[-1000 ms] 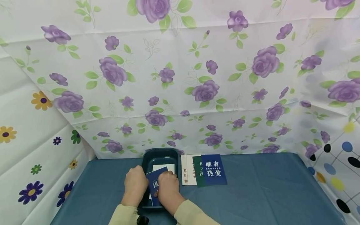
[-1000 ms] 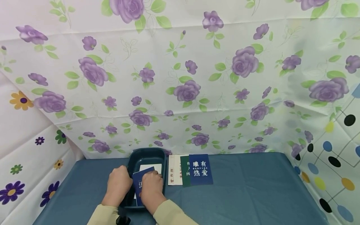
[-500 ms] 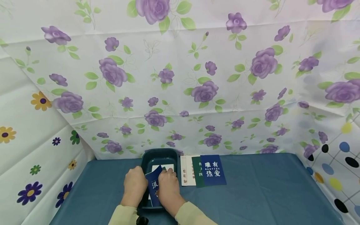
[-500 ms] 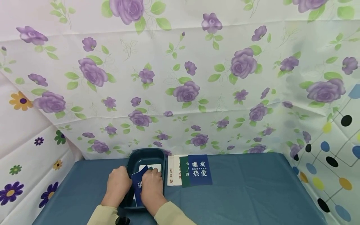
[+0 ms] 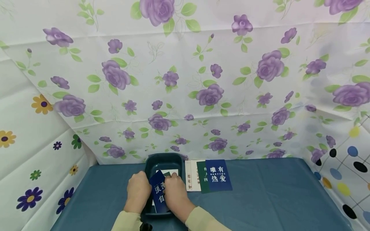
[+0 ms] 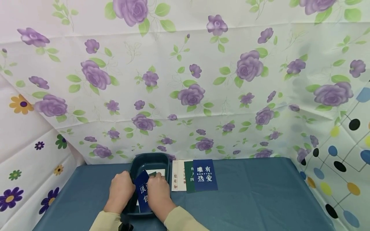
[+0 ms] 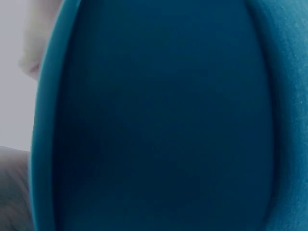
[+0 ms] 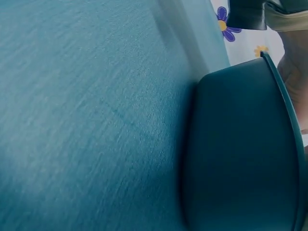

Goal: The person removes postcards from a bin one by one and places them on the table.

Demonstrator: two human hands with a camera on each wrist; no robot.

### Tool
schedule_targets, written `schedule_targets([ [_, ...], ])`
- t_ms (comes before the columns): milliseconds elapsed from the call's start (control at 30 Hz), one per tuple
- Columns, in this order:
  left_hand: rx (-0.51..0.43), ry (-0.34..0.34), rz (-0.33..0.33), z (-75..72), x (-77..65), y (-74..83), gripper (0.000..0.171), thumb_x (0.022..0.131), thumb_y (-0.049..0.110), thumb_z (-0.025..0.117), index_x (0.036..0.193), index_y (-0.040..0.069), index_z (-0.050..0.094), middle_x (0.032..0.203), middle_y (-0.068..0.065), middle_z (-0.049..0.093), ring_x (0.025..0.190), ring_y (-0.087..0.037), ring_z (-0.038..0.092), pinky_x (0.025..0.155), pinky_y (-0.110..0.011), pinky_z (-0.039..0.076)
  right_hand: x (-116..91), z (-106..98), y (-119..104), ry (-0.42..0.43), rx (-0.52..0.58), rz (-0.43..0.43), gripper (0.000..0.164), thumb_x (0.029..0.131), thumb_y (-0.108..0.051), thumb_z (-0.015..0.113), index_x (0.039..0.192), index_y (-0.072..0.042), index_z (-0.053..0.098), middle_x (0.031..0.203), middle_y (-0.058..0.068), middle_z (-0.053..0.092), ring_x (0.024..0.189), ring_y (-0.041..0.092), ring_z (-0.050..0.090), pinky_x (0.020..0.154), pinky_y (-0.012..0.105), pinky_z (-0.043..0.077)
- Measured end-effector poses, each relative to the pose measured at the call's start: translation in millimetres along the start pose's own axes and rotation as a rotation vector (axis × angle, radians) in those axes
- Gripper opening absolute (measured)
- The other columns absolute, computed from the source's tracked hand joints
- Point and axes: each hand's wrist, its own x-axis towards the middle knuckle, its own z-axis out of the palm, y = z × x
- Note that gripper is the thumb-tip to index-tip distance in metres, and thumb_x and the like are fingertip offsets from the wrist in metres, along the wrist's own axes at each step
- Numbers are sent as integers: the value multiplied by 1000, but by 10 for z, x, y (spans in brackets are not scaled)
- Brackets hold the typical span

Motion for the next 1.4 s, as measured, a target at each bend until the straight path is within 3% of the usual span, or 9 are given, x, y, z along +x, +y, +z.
schedule_targets([
  [200, 3, 23, 16, -23, -10, 17, 10, 74, 4, 65, 81, -1, 61, 72, -17, 60, 62, -33, 60, 49, -42, 47, 0, -77, 50, 41, 9, -40, 21, 80, -28, 72, 92, -11, 68, 80, 1, 51, 72, 11, 55, 62, 25, 47],
  [333, 0, 21, 13, -50, -13, 29, 10, 74, 4, 65, 82, -2, 62, 73, -17, 60, 62, -33, 60, 48, -43, 47, 31, -157, 61, 22, 21, -27, 18, 83, -31, 69, 87, -14, 68, 74, -2, 53, 68, 11, 56, 58, 28, 47],
  [567, 2, 39, 22, -49, -5, 36, 9, 73, 2, 64, 81, -2, 62, 72, -18, 60, 63, -35, 60, 50, -44, 47, 56, -267, 103, -25, 198, 43, 18, 83, -30, 69, 84, -12, 66, 70, -2, 62, 66, 11, 61, 54, 27, 46],
  [700, -11, 74, 50, -25, -8, 40, 7, 72, 2, 65, 77, -1, 61, 68, -17, 58, 59, -34, 59, 47, -44, 46, 42, -318, 162, -12, 311, 64, 18, 81, -28, 71, 72, -16, 61, 58, -10, 52, 57, 3, 54, 50, 23, 40],
  [833, -8, 73, 63, -14, -16, 35, 8, 72, 3, 66, 76, -1, 60, 67, -17, 58, 58, -33, 58, 47, -43, 46, 46, -354, 225, 3, 443, 97, 32, 81, -25, 71, 60, -18, 48, 48, -11, 31, 42, 1, 34, 42, 22, 26],
  [1033, 12, 24, 31, -38, -39, 4, 10, 73, 3, 65, 78, -3, 60, 68, -17, 58, 59, -33, 58, 46, -43, 45, 82, -407, 297, 52, 595, 157, 11, 84, -23, 69, 78, -17, 63, 55, -14, 47, 47, -1, 45, 44, 22, 36],
  [1300, 4, 28, 42, -18, -28, 9, 7, 73, 3, 64, 75, -1, 59, 65, -16, 56, 57, -32, 58, 45, -42, 45, 119, -571, 488, 128, 641, 193, 13, 86, -24, 66, 80, -13, 63, 52, -8, 37, 40, 7, 35, 43, 24, 26],
  [1400, 11, 20, 32, -12, -25, 19, 8, 73, 3, 65, 77, -2, 60, 66, -16, 56, 58, -32, 58, 46, -42, 45, 121, -634, 569, 139, 670, 214, 13, 87, -25, 65, 87, -12, 66, 52, -8, 38, 38, 9, 34, 42, 24, 25],
])
